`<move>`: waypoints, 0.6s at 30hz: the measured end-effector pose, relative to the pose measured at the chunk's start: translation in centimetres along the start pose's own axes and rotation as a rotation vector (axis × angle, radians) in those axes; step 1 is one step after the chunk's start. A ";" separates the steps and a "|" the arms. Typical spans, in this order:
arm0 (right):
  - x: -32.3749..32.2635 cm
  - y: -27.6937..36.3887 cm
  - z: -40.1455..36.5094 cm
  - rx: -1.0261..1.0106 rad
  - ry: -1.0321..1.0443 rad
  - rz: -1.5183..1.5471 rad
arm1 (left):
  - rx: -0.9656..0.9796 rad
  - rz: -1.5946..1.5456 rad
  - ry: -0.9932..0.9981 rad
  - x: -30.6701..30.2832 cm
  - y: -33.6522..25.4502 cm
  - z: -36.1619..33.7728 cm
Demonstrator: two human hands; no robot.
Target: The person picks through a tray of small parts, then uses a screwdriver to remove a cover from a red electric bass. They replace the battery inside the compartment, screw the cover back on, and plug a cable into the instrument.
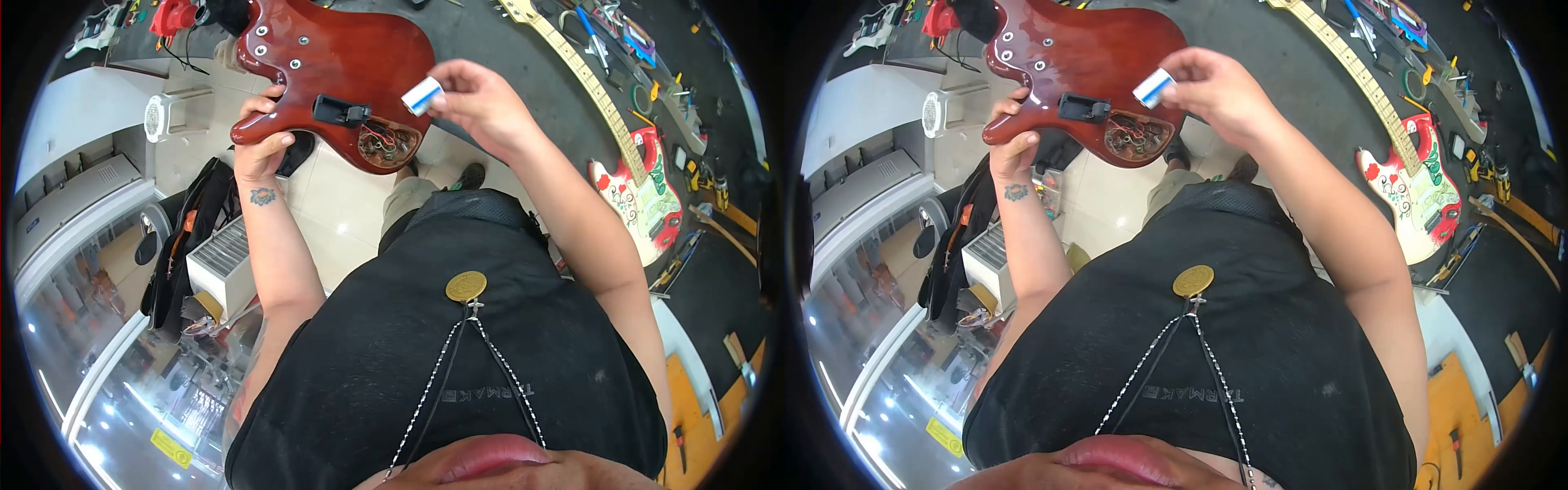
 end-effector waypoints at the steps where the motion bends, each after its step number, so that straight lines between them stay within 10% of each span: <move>1: 0.8 0.9 1.4 -0.048 0.040 -0.005 | -0.001 0.026 0.022 0.4 0.0 0.2; 18: 6.7 2.4 1.9 0.011 0.265 0.439 | -0.028 0.074 0.109 4.6 -0.1 0.8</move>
Point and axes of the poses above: each hand's wrist, its own z-axis towards the middle knuckle, its own x-axis out of the palm, y = z × x, the point moved 7 cm from there along z, towards the middle knuckle, and after that the axes turned 12 degrees about -z, right-handed, at the moved point
